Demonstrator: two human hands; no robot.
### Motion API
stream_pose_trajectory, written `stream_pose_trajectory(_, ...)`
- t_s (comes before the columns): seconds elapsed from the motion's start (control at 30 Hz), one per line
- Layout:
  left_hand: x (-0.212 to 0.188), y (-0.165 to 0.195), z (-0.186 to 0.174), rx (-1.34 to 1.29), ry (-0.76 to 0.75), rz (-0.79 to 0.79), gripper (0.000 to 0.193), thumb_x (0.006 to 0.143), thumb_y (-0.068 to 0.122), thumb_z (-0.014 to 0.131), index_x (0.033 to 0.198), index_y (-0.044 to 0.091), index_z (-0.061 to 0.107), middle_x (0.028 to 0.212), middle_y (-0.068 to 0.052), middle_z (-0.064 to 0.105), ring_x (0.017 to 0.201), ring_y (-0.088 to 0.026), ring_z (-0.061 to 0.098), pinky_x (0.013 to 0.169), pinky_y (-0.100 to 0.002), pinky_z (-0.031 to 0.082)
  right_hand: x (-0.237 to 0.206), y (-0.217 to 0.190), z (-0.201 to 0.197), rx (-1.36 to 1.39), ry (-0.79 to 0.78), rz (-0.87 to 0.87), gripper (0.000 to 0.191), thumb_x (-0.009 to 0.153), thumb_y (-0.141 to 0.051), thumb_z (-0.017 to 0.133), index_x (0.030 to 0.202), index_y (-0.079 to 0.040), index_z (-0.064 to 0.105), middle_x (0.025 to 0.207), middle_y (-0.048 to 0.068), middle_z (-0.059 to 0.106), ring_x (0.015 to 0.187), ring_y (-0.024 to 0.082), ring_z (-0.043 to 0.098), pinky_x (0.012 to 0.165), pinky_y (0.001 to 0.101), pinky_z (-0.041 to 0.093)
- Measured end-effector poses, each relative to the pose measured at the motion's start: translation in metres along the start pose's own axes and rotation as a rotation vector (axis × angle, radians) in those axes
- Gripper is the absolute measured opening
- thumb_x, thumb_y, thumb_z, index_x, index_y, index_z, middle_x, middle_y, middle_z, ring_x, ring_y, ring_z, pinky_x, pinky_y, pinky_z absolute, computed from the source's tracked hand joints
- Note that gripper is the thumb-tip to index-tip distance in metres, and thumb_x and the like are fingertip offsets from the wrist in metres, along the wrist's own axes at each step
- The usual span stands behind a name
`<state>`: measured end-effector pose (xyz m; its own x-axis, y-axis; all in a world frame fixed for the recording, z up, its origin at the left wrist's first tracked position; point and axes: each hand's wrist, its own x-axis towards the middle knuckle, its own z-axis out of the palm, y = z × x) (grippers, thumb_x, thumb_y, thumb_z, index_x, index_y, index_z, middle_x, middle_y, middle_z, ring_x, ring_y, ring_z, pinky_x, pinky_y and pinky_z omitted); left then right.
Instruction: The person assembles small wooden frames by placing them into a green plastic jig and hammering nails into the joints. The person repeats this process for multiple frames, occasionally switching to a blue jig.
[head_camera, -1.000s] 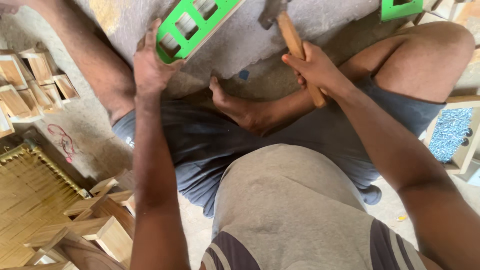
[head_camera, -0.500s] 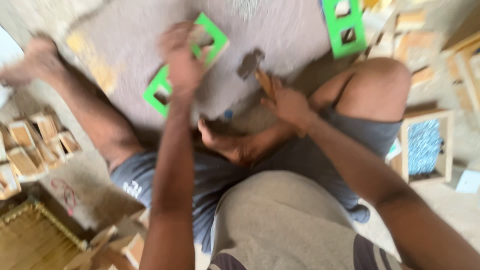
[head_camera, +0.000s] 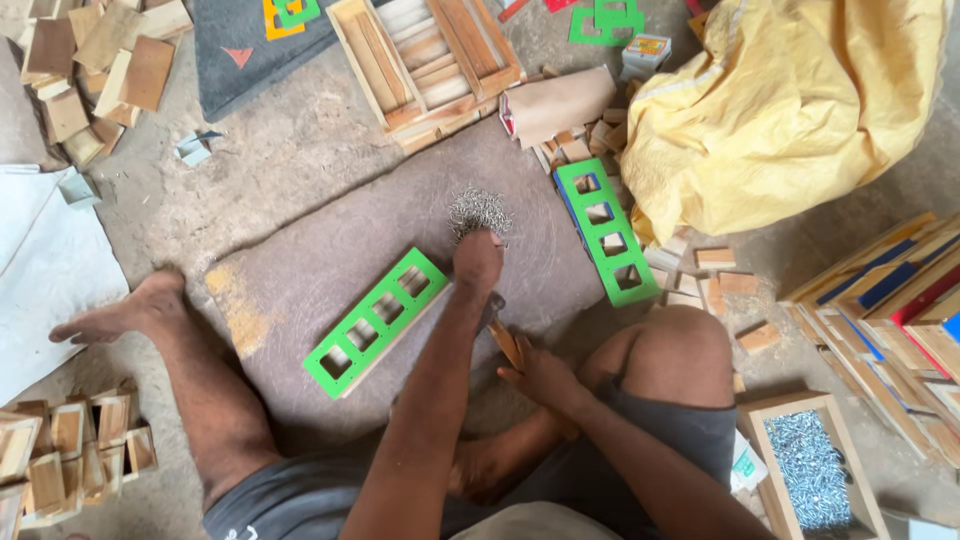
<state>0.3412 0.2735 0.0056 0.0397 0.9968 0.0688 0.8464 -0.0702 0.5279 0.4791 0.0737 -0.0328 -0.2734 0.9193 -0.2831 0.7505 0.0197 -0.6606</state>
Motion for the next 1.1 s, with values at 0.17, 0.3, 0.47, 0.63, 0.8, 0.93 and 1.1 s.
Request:
stream_pose_trajectory(0.17,0.006,0.0,-0.009,0.053,-0.102,-0.129,0.017,0.091,0.017,0.065,0.09,0.005,0.077,0.095,-0.025,0.075,0.093,-0.043,0.073,0.085,-0.051,0.058,0.0,-0.002,-0.001,0.032,0.007,-0.035,0.08,0.087,-0.047,0.074,0.142,0.002,0.043,0.09,0.028,0.072,0.083,0.048,0.071,0.071,0.0558,0.058)
stream_pose_trajectory(0.3,0.014,0.005,-0.008,0.184,-0.185,-0.161,0.017,0.088,0.015,0.066,0.091,0.003,0.077,0.099,-0.023,0.075,0.096,-0.039,0.074,0.083,-0.047,0.061,0.0,-0.003,-0.004,0.044,-0.03,0.004,0.084,0.087,-0.048,0.073,0.145,0.003,0.038,0.09,0.029,0.072,0.083,0.047,0.072,0.071,0.0543,0.059)
stream_pose_trajectory(0.47,0.015,0.017,-0.013,0.227,-0.164,-0.189,0.02,0.085,0.019,0.07,0.095,0.004,0.078,0.1,-0.02,0.076,0.095,-0.036,0.074,0.084,-0.045,0.06,0.001,-0.005,-0.006,0.021,-0.048,-0.013,0.081,0.089,-0.049,0.072,0.143,0.002,0.04,0.091,0.03,0.072,0.084,0.048,0.071,0.072,0.0555,0.058)
stream_pose_trajectory(0.63,-0.033,0.013,-0.043,-0.517,0.027,-0.012,0.024,0.088,0.02,0.073,0.106,0.006,0.08,0.099,-0.011,0.081,0.087,-0.022,0.08,0.08,-0.034,0.061,0.002,-0.006,-0.005,-0.036,-0.06,0.022,0.083,0.087,-0.052,0.071,0.143,0.0,0.039,0.093,0.03,0.072,0.085,0.049,0.071,0.072,0.0568,0.058)
stream_pose_trajectory(0.8,-0.147,-0.075,-0.116,-1.01,-0.091,-0.198,0.031,0.094,0.015,0.073,0.121,0.001,0.073,0.106,-0.004,0.076,0.098,-0.012,0.069,0.091,-0.027,0.055,0.002,-0.004,-0.002,-0.048,-0.083,0.031,0.081,0.089,-0.056,0.069,0.141,-0.002,0.041,0.093,0.03,0.072,0.087,0.05,0.07,0.072,0.0587,0.056)
stream_pose_trajectory(0.93,-0.221,-0.166,-0.164,-0.924,0.204,-0.229,0.018,0.103,0.013,0.07,0.113,0.0,0.075,0.106,-0.005,0.074,0.096,-0.012,0.067,0.091,-0.028,0.056,0.0,-0.009,-0.002,-0.063,-0.036,-0.098,0.073,0.093,-0.053,0.071,0.135,0.0,0.045,0.092,0.029,0.072,0.084,0.048,0.069,0.07,0.0573,0.055)
stream_pose_trajectory(1.1,-0.294,-0.229,-0.181,-0.904,0.498,-0.304,0.014,0.109,0.009,0.069,0.103,-0.004,0.068,0.098,-0.009,0.067,0.086,-0.013,0.062,0.082,-0.026,0.053,-0.014,-0.025,0.002,0.56,-0.098,0.246,0.053,0.088,-0.029,0.067,0.134,-0.011,0.048,0.084,0.009,0.067,0.058,0.022,0.065,0.052,0.0387,0.055)
